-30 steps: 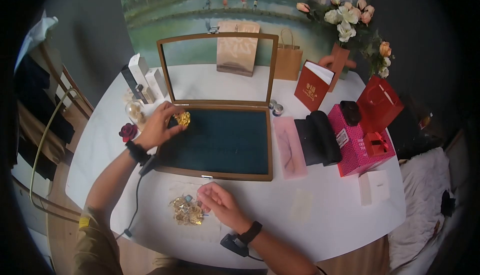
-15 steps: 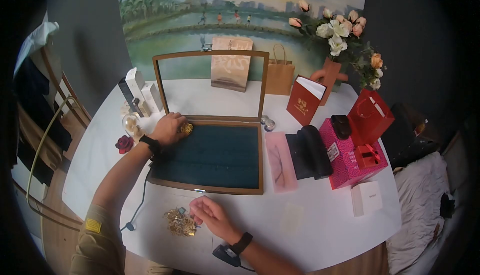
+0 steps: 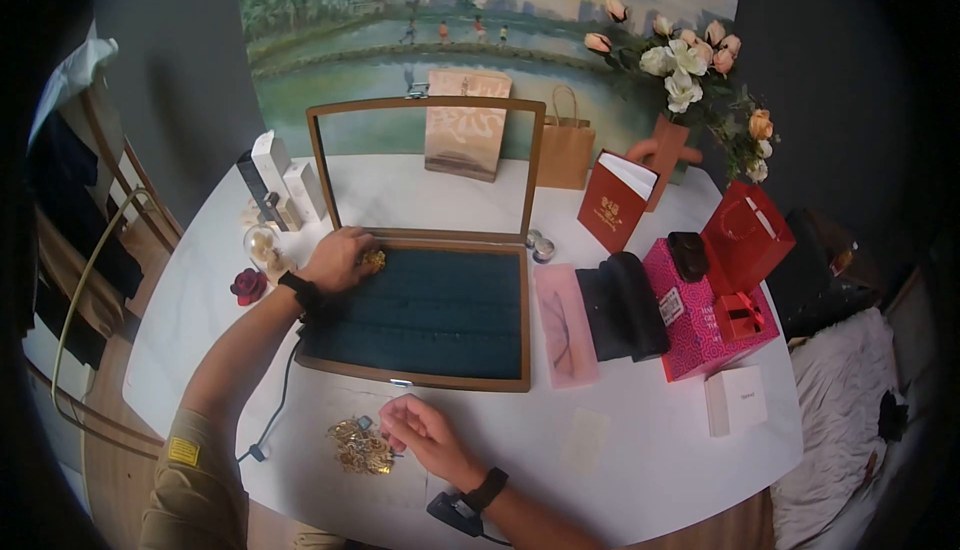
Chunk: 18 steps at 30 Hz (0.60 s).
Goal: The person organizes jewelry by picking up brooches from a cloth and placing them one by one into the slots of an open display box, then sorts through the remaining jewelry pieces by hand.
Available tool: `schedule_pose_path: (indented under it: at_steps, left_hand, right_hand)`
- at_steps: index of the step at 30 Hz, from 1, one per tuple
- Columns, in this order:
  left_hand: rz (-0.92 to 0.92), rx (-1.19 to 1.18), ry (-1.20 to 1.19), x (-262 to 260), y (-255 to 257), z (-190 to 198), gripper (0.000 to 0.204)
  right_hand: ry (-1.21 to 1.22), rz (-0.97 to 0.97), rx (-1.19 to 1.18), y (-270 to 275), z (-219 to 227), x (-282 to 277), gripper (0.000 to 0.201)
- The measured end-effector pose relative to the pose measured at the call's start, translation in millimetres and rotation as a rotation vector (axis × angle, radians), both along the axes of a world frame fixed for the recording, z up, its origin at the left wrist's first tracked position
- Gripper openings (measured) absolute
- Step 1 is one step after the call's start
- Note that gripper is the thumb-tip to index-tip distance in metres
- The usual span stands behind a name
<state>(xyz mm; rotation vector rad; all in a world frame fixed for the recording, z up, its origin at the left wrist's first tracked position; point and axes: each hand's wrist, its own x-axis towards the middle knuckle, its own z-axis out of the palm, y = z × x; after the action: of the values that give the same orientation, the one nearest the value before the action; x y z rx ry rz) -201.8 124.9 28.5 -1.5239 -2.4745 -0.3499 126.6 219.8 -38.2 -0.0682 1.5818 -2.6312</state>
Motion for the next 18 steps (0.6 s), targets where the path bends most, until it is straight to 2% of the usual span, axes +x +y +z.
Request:
schedule_pose_path:
  at_steps: [12,18]
  left_hand:
    - [0.043,-0.034,-0.053,6,7,-1,0.033]
    - [0.007,0.120,-0.019,7,1,9,0.030]
  right_hand:
    - [-0.004,0.001,0.016,0,-3,0,0.021]
    - [0.017,-0.013,0.021,4,-1,-3,0.020]
